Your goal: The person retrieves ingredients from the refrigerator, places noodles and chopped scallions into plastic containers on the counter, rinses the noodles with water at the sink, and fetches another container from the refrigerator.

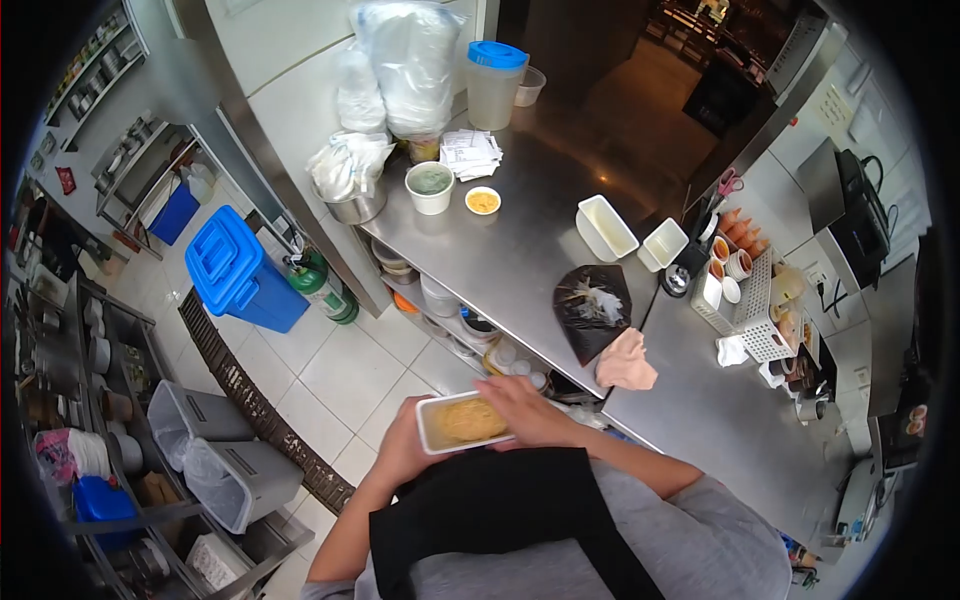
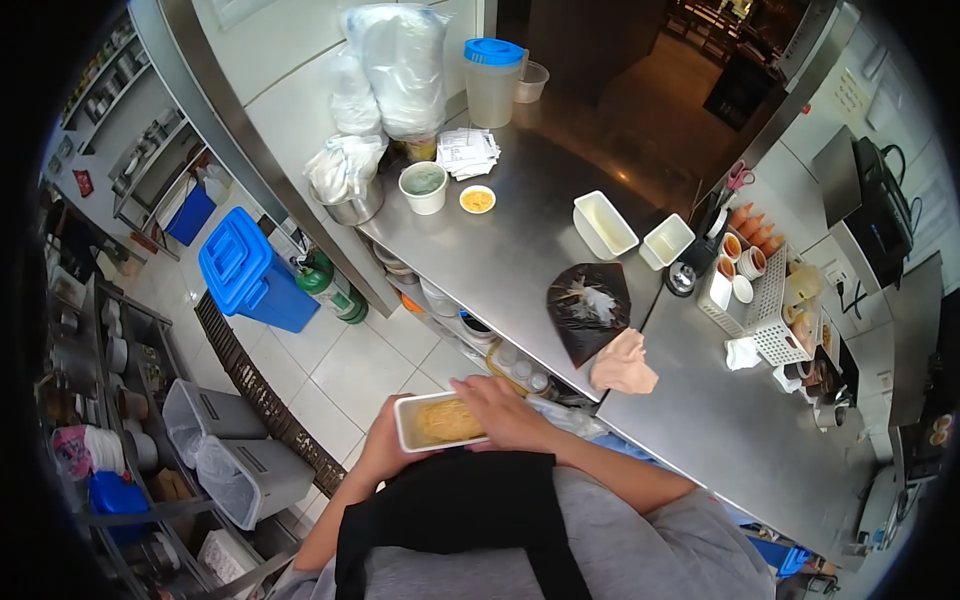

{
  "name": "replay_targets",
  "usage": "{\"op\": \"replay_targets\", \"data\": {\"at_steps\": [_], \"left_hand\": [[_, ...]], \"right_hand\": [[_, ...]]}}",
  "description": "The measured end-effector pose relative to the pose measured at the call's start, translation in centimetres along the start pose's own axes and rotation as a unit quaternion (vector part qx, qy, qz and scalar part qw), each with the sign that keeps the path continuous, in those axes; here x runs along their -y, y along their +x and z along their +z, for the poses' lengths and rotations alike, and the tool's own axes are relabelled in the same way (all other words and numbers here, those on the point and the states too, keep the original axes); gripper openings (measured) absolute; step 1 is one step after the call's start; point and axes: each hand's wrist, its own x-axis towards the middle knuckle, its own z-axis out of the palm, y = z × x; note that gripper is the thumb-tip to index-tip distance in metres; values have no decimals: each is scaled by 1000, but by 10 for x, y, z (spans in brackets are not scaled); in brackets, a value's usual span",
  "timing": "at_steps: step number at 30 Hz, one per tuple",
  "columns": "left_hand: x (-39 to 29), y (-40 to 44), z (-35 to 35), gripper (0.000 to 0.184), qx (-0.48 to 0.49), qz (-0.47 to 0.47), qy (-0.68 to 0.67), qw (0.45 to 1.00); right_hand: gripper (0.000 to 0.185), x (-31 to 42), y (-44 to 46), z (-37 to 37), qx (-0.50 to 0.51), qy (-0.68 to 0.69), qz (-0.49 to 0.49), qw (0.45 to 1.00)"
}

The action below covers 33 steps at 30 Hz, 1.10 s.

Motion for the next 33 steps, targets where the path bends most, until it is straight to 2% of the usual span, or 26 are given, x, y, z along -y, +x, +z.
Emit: {"op": "replay_targets", "data": {"at_steps": [2, 6, 8, 12, 15, 16, 18, 19, 21, 22, 24, 26, 29, 30, 31, 32, 33], "left_hand": [[24, -16, -30, 69, -17, 3, 1, 1000], [50, -42, -79, 72, -62, -36, 27, 997], [64, -48, -97, 75, -104, -65, -70, 990], [97, -51, -128, 77, -190, -78, -112, 972], [105, -50, -158, 78, -281, -104, -126, 946], [111, -52, -171, 79, -292, -107, -132, 941], [123, -63, -190, 79, -341, -125, -134, 922], [129, -69, -198, 78, -365, -124, -113, 916], [134, -83, -221, 76, -403, -141, -48, 903], [136, -90, -231, 76, -416, -154, -53, 895], [145, -105, -243, 76, -493, -163, -115, 847], [170, -125, -252, 78, -524, -168, -93, 830], [200, -160, -282, 78, -630, -158, -204, 733], [214, -175, -298, 76, -657, -152, -186, 714], [230, -190, -312, 74, -693, -146, -193, 679], [247, -207, -326, 72, -727, -141, -202, 642], [274, -232, -337, 70, -743, -157, -186, 624]], "right_hand": [[98, 16, 33, 20, 37, 45, -56, 997], [96, 48, 88, 29, 52, 93, -80, 991], [96, 43, 115, 25, 39, 96, -83, 991], [93, -1, 175, 0, -93, 15, 33, 995], [87, -28, 237, -36, -166, -62, 43, 983], [86, -61, 261, -33, -209, -108, 21, 972], [95, -95, 310, -42, -228, -103, 12, 968], [102, -131, 334, -44, -232, -196, 9, 953], [115, -152, 378, -45, -238, -207, 84, 945], [118, -163, 397, -43, -207, -222, 120, 945], [115, -200, 430, -38, -139, -251, 189, 939], [103, -225, 452, -44, -120, -238, 195, 944], [85, -219, 473, -37, -83, -313, 272, 906], [82, -247, 480, -37, -48, -350, 282, 892], [100, -222, 481, -35, -48, -309, 325, 892], [104, -202, 476, -31, -49, -288, 315, 903], [111, -242, 475, -28, -86, -310, 307, 896]]}}
